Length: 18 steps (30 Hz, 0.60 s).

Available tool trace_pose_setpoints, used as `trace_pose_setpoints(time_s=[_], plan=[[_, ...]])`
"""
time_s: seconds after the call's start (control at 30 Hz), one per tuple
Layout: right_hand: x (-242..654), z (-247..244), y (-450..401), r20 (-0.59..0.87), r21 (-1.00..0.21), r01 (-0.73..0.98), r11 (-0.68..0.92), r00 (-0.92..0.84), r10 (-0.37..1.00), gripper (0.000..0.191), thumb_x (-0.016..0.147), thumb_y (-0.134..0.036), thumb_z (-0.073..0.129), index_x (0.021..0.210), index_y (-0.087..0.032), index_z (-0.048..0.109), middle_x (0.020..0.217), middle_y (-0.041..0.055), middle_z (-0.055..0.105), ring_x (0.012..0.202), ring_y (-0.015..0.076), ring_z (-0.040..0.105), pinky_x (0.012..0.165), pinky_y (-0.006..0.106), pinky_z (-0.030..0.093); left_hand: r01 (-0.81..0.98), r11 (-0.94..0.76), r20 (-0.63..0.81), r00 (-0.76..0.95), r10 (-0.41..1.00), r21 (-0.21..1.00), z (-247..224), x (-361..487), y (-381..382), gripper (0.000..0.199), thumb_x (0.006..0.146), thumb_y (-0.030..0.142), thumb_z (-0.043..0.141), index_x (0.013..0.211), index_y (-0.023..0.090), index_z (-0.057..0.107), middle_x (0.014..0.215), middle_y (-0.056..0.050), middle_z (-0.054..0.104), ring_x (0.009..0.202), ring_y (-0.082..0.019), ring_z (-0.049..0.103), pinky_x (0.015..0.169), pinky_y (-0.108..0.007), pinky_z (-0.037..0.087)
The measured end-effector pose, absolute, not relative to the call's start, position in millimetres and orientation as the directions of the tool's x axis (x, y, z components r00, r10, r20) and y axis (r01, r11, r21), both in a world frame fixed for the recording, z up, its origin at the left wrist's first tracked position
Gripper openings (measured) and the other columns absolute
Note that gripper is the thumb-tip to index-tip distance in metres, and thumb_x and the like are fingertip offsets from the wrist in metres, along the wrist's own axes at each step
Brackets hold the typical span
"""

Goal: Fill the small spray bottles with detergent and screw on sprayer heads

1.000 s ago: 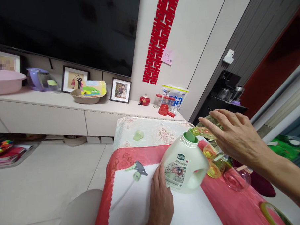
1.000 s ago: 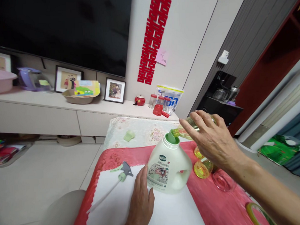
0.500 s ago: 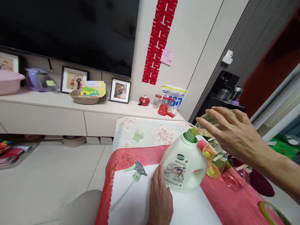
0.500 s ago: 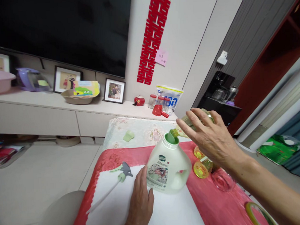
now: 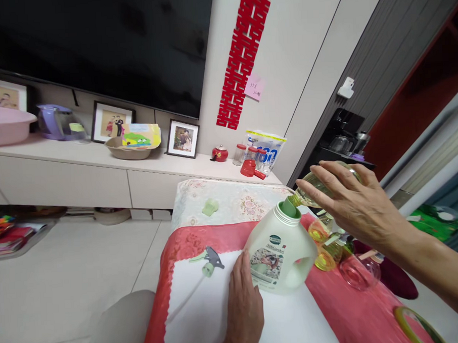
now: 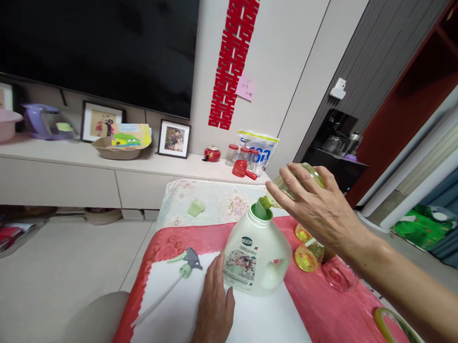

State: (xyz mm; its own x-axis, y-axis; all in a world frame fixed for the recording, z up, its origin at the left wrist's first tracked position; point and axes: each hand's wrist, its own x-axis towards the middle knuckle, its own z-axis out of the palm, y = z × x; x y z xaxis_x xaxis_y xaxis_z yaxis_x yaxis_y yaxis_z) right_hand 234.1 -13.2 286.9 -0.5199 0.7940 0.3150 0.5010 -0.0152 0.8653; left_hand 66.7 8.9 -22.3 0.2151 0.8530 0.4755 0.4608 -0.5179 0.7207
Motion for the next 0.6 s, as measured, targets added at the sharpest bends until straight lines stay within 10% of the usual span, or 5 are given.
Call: trace_pose_setpoints(time_s=[0.6], plan=[[230.0,283.1,-10.6,0.358,0.845,0.535,-0.007,-0.555,0.751,0.043,0.097,-0.003,0.041,0.134,-0.022,0.051,0.144,0.016,0.041,0.134,0.035,0.04,0.098,0.056,0.04,0.435,-0.49,0.437,0.222,0.871,0.755,-21.3,65.7,9.3,0.069,0.084,0.0,0.035,0.153,0.011,0.035,0.152,-0.018,0.048,0.143,-0.028,0.044,0.116,-0.042,0.04]])
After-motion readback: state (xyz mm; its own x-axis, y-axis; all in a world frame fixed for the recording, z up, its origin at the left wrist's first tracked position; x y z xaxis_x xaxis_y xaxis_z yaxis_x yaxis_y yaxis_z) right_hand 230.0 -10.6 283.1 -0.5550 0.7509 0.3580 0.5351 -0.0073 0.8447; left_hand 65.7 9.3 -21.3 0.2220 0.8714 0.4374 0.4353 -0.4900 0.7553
